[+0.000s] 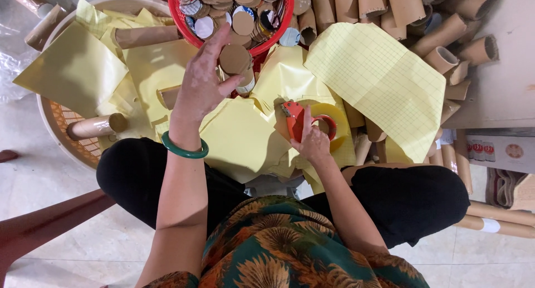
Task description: The recorder is seen wrapping cardboard tubes with yellow paper and sealing them with tape.
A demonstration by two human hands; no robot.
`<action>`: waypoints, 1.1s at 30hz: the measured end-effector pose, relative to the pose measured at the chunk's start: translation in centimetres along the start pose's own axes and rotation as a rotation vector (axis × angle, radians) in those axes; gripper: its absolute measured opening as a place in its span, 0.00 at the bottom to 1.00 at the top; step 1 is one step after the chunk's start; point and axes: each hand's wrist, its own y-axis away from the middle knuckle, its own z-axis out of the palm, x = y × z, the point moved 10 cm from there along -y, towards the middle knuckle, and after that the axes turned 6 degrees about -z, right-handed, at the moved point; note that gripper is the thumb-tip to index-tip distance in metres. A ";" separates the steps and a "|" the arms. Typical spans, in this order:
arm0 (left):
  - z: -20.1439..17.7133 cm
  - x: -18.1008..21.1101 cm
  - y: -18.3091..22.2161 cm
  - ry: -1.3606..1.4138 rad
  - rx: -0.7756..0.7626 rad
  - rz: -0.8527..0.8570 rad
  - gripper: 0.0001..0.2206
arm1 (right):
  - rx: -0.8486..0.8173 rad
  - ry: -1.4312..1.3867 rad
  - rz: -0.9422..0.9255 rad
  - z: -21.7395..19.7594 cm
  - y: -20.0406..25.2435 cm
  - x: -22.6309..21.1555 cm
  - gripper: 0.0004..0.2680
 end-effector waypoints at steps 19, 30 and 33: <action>4.5 -8.0 -1.5 0.976 0.150 -0.392 0.26 | 0.132 -1.013 -0.638 -25.2 4.9 -7.8 0.29; 6.0 -8.0 -2.7 1.091 0.114 -0.495 0.13 | 0.113 -0.720 -0.568 -27.0 3.3 -10.6 0.28; 6.6 -9.3 -2.9 1.104 0.177 -0.480 0.09 | 0.119 -0.669 -0.561 -26.5 3.1 -10.4 0.28</action>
